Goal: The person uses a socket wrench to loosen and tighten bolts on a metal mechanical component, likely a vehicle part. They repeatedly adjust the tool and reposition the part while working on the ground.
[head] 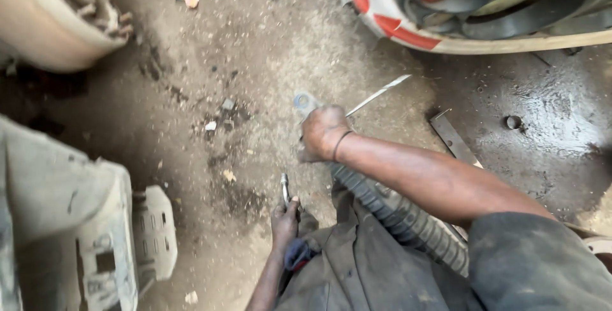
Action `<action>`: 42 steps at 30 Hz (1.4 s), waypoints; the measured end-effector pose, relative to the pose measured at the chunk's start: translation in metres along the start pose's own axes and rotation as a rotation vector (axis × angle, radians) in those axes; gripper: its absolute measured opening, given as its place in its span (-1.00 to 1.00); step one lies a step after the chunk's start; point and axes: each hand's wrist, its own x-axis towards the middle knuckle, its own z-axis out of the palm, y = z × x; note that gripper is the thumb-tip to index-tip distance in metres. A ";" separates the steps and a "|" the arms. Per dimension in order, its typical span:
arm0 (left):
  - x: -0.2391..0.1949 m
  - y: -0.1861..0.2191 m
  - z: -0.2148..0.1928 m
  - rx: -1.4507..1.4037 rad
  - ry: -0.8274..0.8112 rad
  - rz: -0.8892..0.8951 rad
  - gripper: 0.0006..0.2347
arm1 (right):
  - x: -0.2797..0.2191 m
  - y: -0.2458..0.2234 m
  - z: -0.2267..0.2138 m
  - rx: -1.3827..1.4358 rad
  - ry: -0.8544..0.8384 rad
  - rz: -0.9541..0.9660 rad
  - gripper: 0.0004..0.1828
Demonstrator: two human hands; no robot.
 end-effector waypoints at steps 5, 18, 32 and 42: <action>-0.014 -0.011 -0.044 0.051 0.069 -0.085 -0.83 | -0.044 0.019 0.009 -0.039 0.040 0.072 -0.25; 0.030 0.068 0.016 0.316 0.050 0.148 -0.68 | -0.289 0.100 0.034 -0.060 -0.003 0.459 -0.06; -0.034 0.106 0.195 0.463 -0.684 0.224 -0.64 | -0.543 0.042 0.264 0.421 0.675 0.697 -0.29; -0.100 0.077 0.247 0.375 -0.701 0.314 -0.59 | -0.595 0.033 0.347 0.403 0.716 0.957 -0.19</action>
